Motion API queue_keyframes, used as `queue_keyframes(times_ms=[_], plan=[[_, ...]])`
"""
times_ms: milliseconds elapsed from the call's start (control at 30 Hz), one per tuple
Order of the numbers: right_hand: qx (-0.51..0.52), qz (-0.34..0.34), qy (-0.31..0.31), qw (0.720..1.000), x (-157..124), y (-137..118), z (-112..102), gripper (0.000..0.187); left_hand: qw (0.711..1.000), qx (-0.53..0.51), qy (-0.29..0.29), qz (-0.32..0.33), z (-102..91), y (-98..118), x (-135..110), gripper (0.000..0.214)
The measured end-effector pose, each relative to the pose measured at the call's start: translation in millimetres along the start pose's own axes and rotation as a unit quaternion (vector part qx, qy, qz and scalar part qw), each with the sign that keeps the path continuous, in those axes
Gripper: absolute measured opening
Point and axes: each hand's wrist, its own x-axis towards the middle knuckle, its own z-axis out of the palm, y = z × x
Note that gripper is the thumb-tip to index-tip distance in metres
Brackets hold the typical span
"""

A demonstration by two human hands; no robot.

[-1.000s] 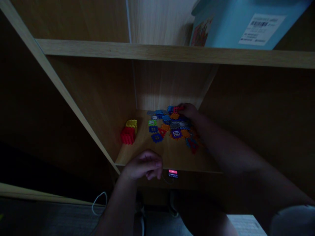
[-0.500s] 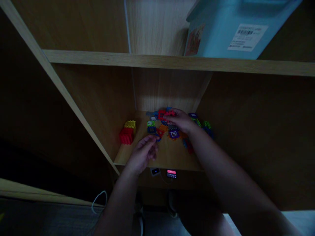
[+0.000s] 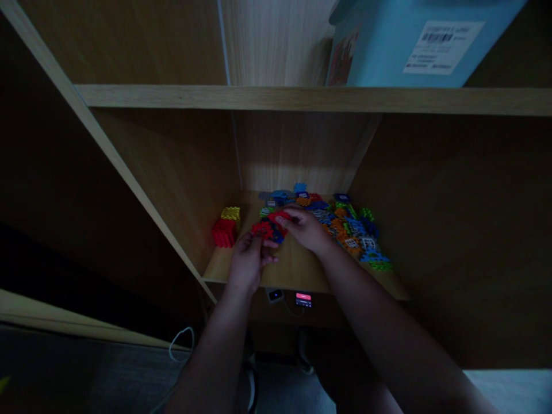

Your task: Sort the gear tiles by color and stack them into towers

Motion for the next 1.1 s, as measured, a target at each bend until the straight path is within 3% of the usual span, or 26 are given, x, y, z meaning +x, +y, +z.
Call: queue_keyframes(times_ms=[67, 267, 500, 633, 733, 933, 1100], plan=[[-0.025, -0.028, 0.006, 0.999, -0.4, -0.6, -2.0, 0.02, 1.0, 0.008, -0.004, 0.008, 0.1, -1.1, -0.4, 0.04], [0.003, -0.064, -0.083, 0.994, -1.9, 2.4, 1.2, 0.022, 0.999, 0.011, -0.039, 0.008, -2.6, -5.7, 0.2, 0.047], [0.067, -0.033, -0.098, 0.992, -5.3, 2.9, 6.7, 0.021, 0.999, -0.027, -0.038, 0.007, -2.9, -2.2, 0.5, 0.054], [0.122, -0.006, -0.049, 0.991, -5.3, 3.8, 5.0, 0.013, 0.999, -0.036, -0.023, 0.004, -2.5, 0.0, -0.8, 0.047], [0.151, 0.057, -0.02, 0.987, -4.6, 2.1, 3.2, 0.023, 0.999, -0.036, -0.014, 0.007, -2.3, 0.1, -1.5, 0.043], [0.129, 0.103, -0.097, 0.981, -3.8, -3.1, 6.3, 0.033, 0.999, 0.012, -0.027, 0.041, -0.4, -4.3, -2.1, 0.042], [0.153, 0.132, -0.068, 0.977, -2.0, 0.2, 7.1, 0.038, 0.998, 0.005, -0.02, 0.057, 1.0, -4.4, -2.4, 0.049]])
